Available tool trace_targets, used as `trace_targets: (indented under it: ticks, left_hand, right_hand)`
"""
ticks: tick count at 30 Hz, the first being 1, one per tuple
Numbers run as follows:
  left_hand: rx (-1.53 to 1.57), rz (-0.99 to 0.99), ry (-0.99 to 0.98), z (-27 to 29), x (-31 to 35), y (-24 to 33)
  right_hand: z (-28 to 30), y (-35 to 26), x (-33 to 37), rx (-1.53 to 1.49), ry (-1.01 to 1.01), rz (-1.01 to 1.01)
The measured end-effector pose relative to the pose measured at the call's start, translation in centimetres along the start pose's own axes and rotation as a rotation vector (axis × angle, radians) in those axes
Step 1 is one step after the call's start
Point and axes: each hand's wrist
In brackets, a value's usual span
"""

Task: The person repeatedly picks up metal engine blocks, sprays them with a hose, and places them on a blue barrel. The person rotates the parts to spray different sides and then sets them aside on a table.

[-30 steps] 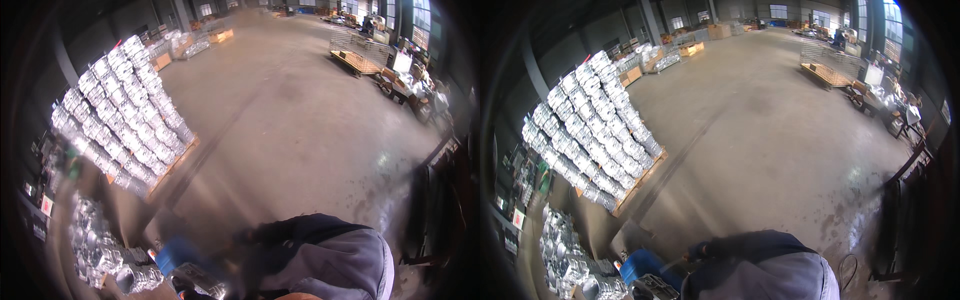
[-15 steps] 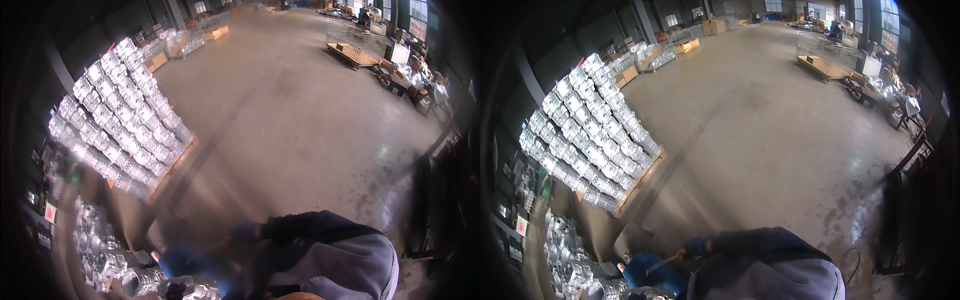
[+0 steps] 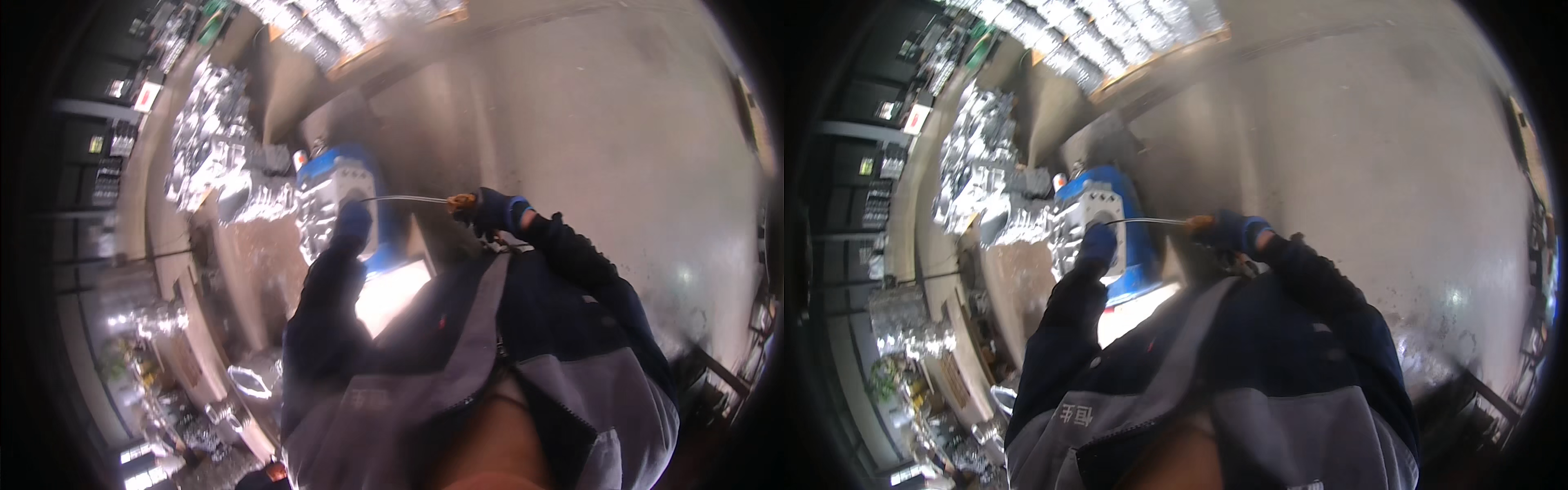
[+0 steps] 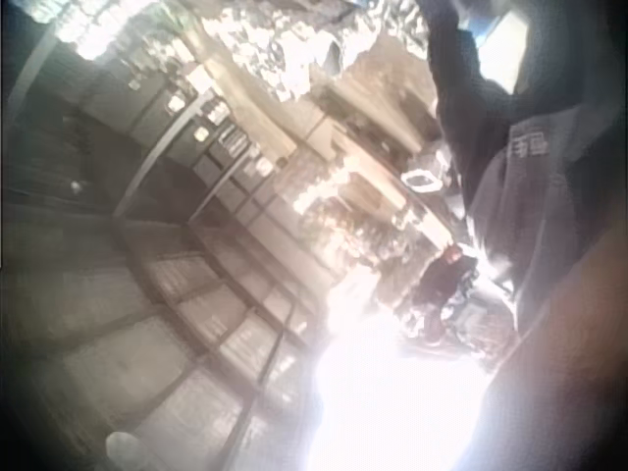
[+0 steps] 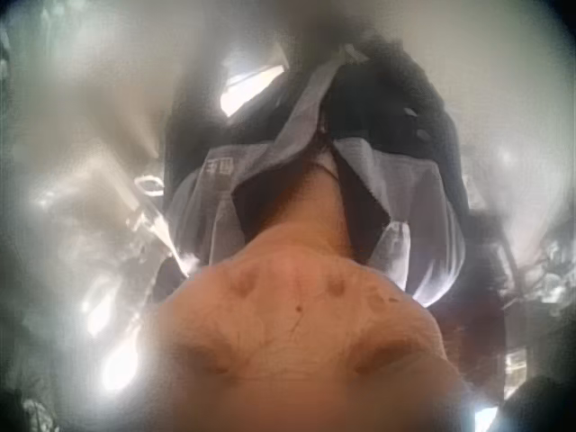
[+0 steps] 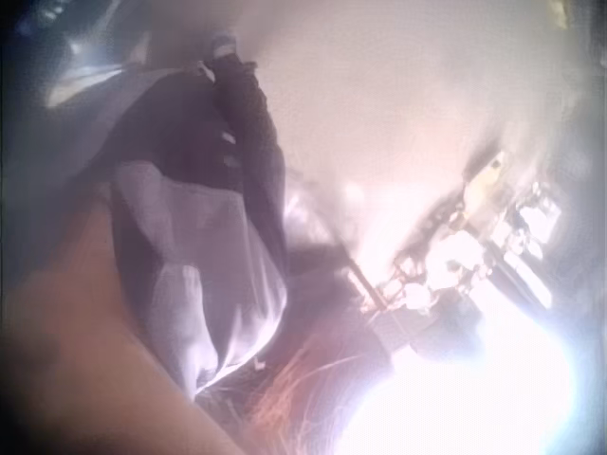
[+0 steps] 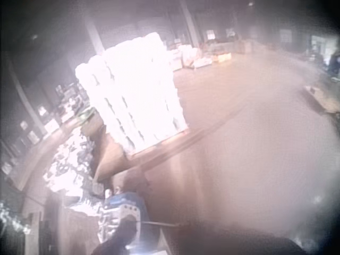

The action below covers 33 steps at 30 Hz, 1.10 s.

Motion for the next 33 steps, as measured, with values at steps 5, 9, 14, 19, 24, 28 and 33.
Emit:
trace_targets:
  ticks: [5,9,14,19,24,28,33]
  left_hand:
    - [-0.076,-0.170,0.113,-2.7,4.5,0.7]
    - [-0.074,-0.264,0.130,-2.6,6.9,0.8]
    - [-0.084,-0.289,0.109,-1.1,6.9,0.7]
    - [-0.093,-0.298,0.124,-0.6,7.0,0.5]
    - [-0.083,-0.310,0.162,-0.8,6.8,0.6]
    - [-0.045,-0.322,0.129,-0.4,6.8,0.7]
    - [-0.089,-0.285,0.167,-0.7,7.0,0.8]
  right_hand:
    - [-1.1,0.1,-0.5,-0.254,0.043,-0.154]
    - [-1.9,1.6,-2.4,-0.145,0.171,-0.168]
    - [-1.9,1.3,-3.3,-0.081,0.092,-0.101]
    - [-1.8,-0.1,-3.1,-0.069,0.087,-0.224]
    - [-2.4,-0.7,-2.7,-0.159,0.131,-0.151]
    - [-2.8,-0.7,-3.0,-0.084,0.112,-0.149]
    - [-3.9,0.4,-3.7,-0.393,0.232,-0.043]
Point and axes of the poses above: each hand's wrist, its own x-axis away from the middle knuckle, its own z-axis out of the back of the hand, y = z × x, and after that the axes turned 12 degrees about x, right-handed
